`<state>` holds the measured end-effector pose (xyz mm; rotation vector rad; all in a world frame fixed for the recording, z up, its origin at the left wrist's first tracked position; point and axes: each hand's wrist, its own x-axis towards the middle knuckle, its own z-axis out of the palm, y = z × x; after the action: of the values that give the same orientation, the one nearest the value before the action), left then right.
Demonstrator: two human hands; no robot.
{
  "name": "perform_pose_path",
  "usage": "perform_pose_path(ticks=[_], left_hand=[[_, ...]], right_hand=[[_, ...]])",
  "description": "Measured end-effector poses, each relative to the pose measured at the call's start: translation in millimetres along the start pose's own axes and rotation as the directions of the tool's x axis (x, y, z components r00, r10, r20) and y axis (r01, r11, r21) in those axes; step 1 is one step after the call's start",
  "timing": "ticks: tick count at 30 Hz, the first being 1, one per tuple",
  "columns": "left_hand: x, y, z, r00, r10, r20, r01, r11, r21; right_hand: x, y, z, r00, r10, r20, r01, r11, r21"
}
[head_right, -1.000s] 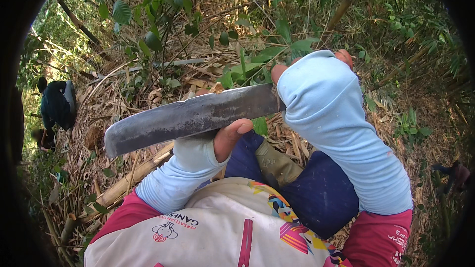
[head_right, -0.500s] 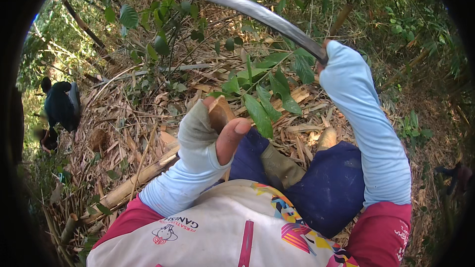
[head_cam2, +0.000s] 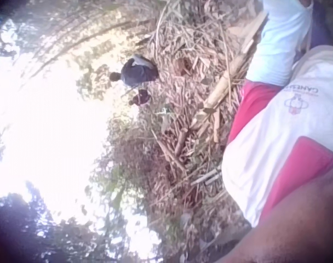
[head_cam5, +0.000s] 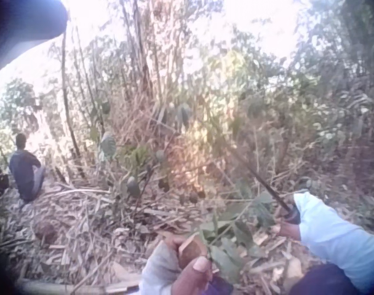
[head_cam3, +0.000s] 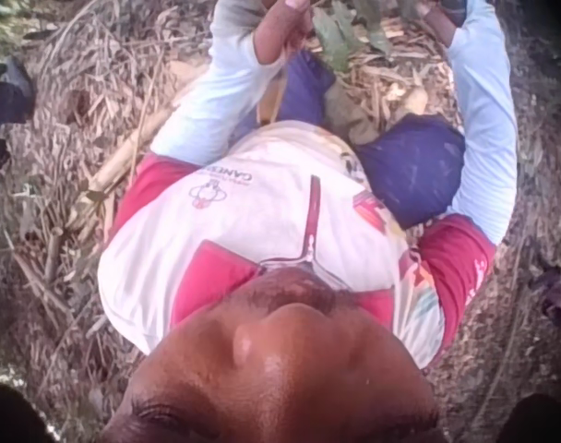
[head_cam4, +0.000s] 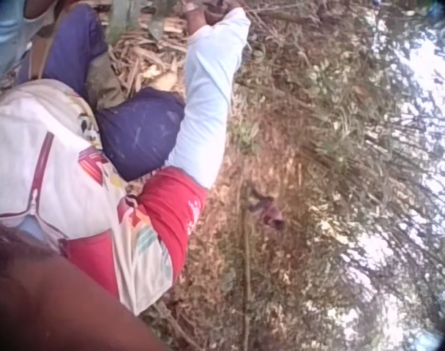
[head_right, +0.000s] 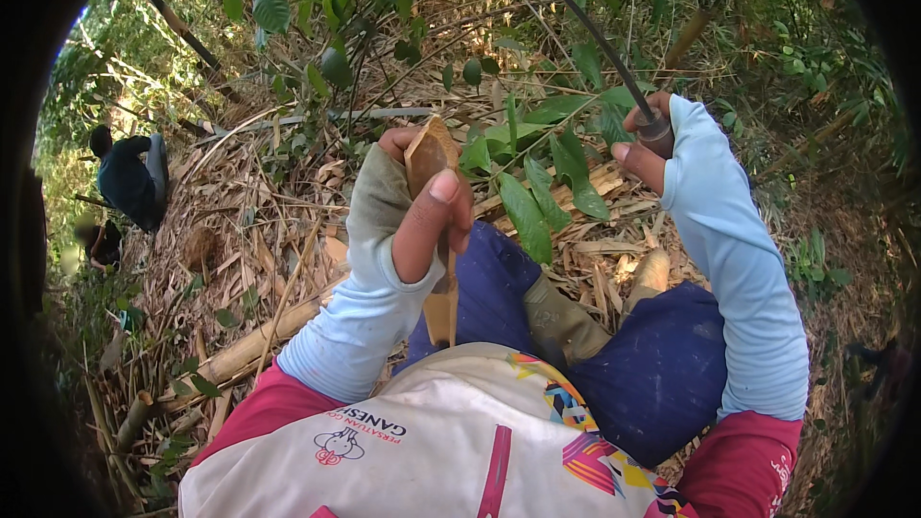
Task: The person uses a large machete to split a long piece of bamboo into thinner strips. They hold the bamboo vertically and repeatedly strike it with the machete to separate the material. The task is performed in a forest environment with another person visible in the background.
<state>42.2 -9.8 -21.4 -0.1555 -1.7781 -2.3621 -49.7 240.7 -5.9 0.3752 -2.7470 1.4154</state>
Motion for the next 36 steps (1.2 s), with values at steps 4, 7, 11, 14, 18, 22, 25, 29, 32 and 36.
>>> perform_pose_path(ticks=[4,7,11,14,18,22,25,29,32,36], left_hand=[[3,2,-3,1.000,-0.017,-0.004,0.017,1.000,-0.002],[4,8,-2,0.999,-0.047,-0.016,0.047,0.999,0.008],[3,17,-3,0.996,-0.089,0.013,0.089,0.996,0.017],[2,21,-3,0.996,-0.081,0.029,0.079,0.995,0.060],[2,27,0,0.999,-0.031,0.015,0.029,0.990,0.135],[-2,23,-1,1.000,-0.011,0.003,0.011,0.986,0.166],[-4,23,1,1.000,-0.009,-0.006,0.010,0.988,0.151],[-5,16,2,0.998,0.035,-0.046,-0.029,0.992,0.123],[-4,13,1,0.998,0.056,-0.030,-0.051,0.988,0.143],[-5,1,-6,0.985,-0.031,0.168,0.129,0.785,-0.607]], right_hand=[[-1,-5,4,0.999,0.010,0.045,-0.010,1.000,-0.002],[-1,-9,6,0.999,0.008,0.046,-0.006,0.999,-0.037],[-3,-16,8,0.998,0.028,0.064,-0.024,0.997,-0.068],[-6,-24,6,0.992,0.047,0.114,-0.034,0.993,-0.114],[-12,-27,9,0.994,0.041,0.100,-0.031,0.994,-0.102],[-19,-36,14,0.996,-0.066,0.056,0.068,0.997,-0.042],[-22,-40,17,0.991,-0.125,0.054,0.118,0.986,0.114],[-29,-50,9,0.982,-0.168,0.086,0.172,0.984,-0.036],[-33,-54,7,0.979,-0.167,0.120,0.191,0.953,-0.235],[-41,-52,10,0.914,-0.389,0.114,0.404,0.856,-0.323]])
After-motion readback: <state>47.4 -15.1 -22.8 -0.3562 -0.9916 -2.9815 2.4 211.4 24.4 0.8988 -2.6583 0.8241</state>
